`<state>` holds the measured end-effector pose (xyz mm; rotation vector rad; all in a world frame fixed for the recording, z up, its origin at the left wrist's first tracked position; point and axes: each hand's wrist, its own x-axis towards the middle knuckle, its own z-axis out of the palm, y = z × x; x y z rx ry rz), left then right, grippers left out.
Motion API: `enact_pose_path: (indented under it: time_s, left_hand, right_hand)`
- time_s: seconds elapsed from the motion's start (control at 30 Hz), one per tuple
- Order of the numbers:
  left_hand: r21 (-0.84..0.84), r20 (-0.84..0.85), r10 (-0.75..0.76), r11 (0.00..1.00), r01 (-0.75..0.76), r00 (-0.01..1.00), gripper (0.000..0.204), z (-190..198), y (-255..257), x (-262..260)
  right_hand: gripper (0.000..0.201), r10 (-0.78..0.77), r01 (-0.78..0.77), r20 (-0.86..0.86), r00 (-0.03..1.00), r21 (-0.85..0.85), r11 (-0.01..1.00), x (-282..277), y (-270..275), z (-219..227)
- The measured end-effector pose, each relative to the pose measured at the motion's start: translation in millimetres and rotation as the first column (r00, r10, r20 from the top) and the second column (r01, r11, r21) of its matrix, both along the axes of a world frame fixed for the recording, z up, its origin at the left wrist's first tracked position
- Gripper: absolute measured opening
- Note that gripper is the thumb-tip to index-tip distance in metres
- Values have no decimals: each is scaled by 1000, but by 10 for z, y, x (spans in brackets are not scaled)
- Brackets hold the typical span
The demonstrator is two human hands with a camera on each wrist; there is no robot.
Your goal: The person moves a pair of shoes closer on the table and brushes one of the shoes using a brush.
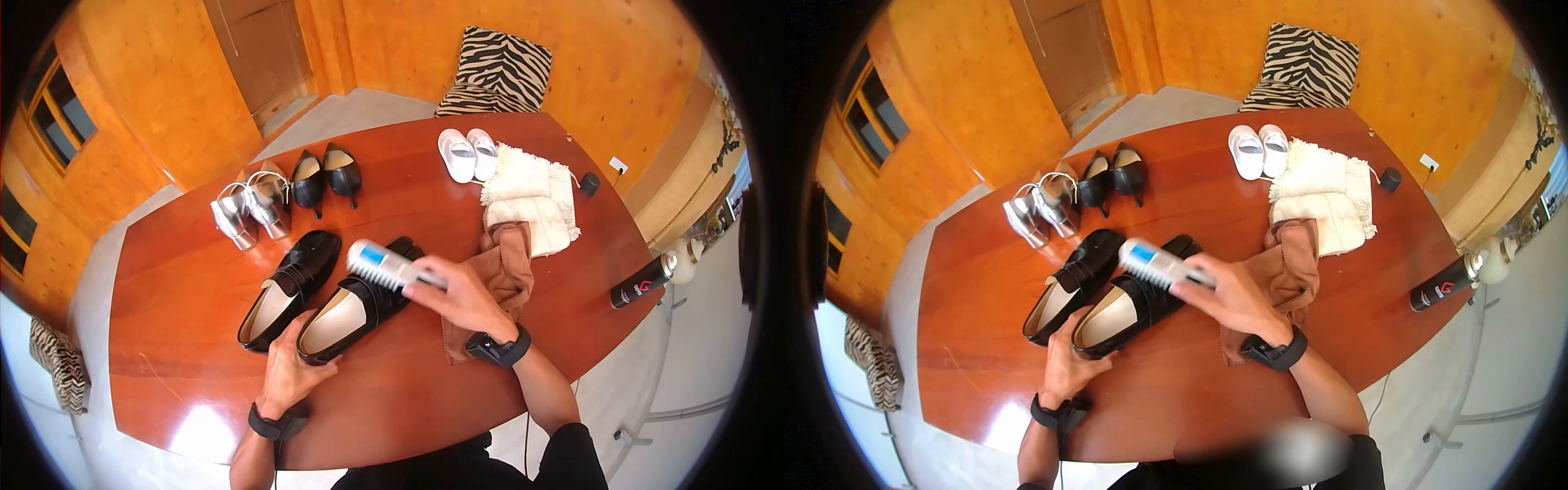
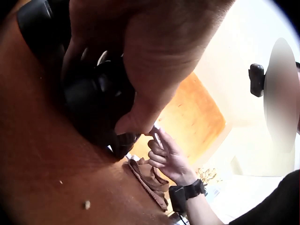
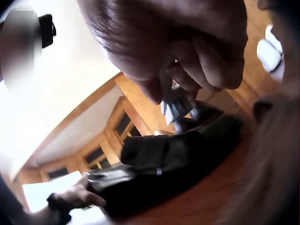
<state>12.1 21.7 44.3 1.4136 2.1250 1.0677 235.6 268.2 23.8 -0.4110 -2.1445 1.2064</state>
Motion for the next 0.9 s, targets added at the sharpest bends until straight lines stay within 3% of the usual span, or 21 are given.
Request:
enact_pose_path:
  time_s: [0.03,0.1,0.17,0.23,0.3,0.33,0.43,0.5,0.57,0.63,0.67,0.7,0.77,0.83,0.9]
  left_hand:
    - [-3,3,-1,1000,1,1000,79,-2,-13,-8]
    - [30,-74,-26,999,28,997,80,3,-32,-16]
    - [58,-106,0,998,7,994,80,44,-34,-1]
    - [90,-139,22,996,-9,990,80,91,-36,2]
    - [67,-223,-34,997,50,974,89,102,-78,-17]
    - [66,-222,-37,996,53,974,89,81,-88,-30]
    - [101,-321,-58,990,95,945,96,37,-104,-62]
    - [103,-334,-80,987,120,939,101,31,-118,-59]
    - [98,-386,-89,986,137,918,100,75,-122,-18]
    - [95,-433,-96,984,151,896,99,64,-109,4]
    - [123,-469,-87,979,162,879,98,29,-100,-1]
    - [152,-504,-76,973,175,860,96,4,-87,-8]
    - [157,-524,-86,968,195,847,94,-17,-89,-29]
    - [167,-544,-87,964,209,835,93,-16,-92,-33]
    - [160,-577,-113,956,248,809,87,-1,-85,-26]
  right_hand:
    - [41,86,-83,45,995,-68,994,-1,-18,-6]
    - [44,26,-23,190,981,-15,1000,56,19,83]
    - [44,-268,226,326,906,162,960,102,58,199]
    - [45,-335,279,295,895,215,936,141,139,118]
    - [45,-31,34,134,990,-22,999,170,108,164]
    - [45,79,-63,176,981,-95,993,166,55,216]
    - [43,80,-69,171,982,-72,995,162,69,241]
    - [42,-304,267,306,902,158,951,191,80,297]
    - [42,-365,337,299,881,143,930,225,149,290]
    - [41,-39,45,117,992,-46,998,291,115,368]
    - [39,97,-91,126,987,-48,995,287,58,445]
    - [39,174,-156,187,967,-110,982,288,2,473]
    - [39,160,-151,168,973,-62,987,293,9,492]
    - [39,-174,167,222,959,52,985,339,60,490]
    - [36,-395,352,234,888,203,913,363,116,513]
